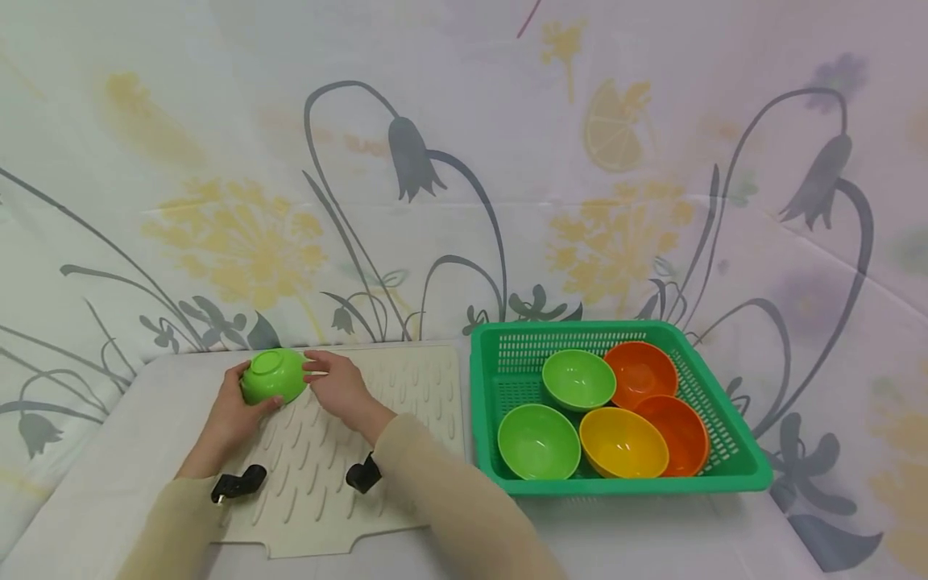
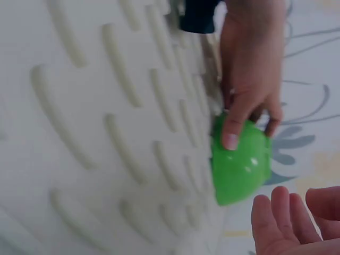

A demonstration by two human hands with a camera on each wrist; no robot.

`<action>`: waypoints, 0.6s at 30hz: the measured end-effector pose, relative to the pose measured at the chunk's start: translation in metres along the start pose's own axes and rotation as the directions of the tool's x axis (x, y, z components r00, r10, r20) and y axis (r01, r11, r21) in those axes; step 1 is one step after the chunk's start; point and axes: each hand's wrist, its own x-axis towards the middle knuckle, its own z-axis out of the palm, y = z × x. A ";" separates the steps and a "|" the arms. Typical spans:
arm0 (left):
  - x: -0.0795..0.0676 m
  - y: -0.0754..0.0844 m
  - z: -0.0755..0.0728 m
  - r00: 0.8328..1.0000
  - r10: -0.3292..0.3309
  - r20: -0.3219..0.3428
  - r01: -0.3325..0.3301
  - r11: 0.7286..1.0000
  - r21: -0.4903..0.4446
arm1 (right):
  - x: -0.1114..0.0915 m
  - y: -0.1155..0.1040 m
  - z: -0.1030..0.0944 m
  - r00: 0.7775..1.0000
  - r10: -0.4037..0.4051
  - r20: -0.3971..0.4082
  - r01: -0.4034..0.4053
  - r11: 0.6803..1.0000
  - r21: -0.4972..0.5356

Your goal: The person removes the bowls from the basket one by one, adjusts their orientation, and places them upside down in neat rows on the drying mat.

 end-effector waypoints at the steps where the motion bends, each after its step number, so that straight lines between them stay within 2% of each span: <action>1: 0.000 0.000 0.000 1.000 -0.002 -0.002 0.002 1.000 0.001 | -0.001 -0.005 -0.003 1.000 -0.005 -0.012 0.005 1.000 0.002; 6: -0.003 -0.002 -0.002 1.000 -0.007 -0.005 0.007 1.000 0.005 | -0.006 -0.027 -0.017 0.999 -0.030 -0.031 0.029 0.999 -0.021; 12: -0.004 -0.002 -0.004 1.000 0.016 -0.006 -0.016 1.000 0.012 | -0.020 -0.058 -0.040 0.999 -0.042 0.001 0.042 0.997 -0.061; 15: -0.003 -0.001 -0.002 1.000 0.017 0.001 -0.017 1.000 -0.002 | -0.030 -0.070 -0.058 0.997 -0.064 0.038 0.067 0.995 -0.069; 18: -0.003 0.001 0.001 1.000 0.006 0.020 -0.006 1.000 -0.006 | -0.041 -0.077 -0.084 0.995 -0.082 0.060 0.088 0.991 -0.099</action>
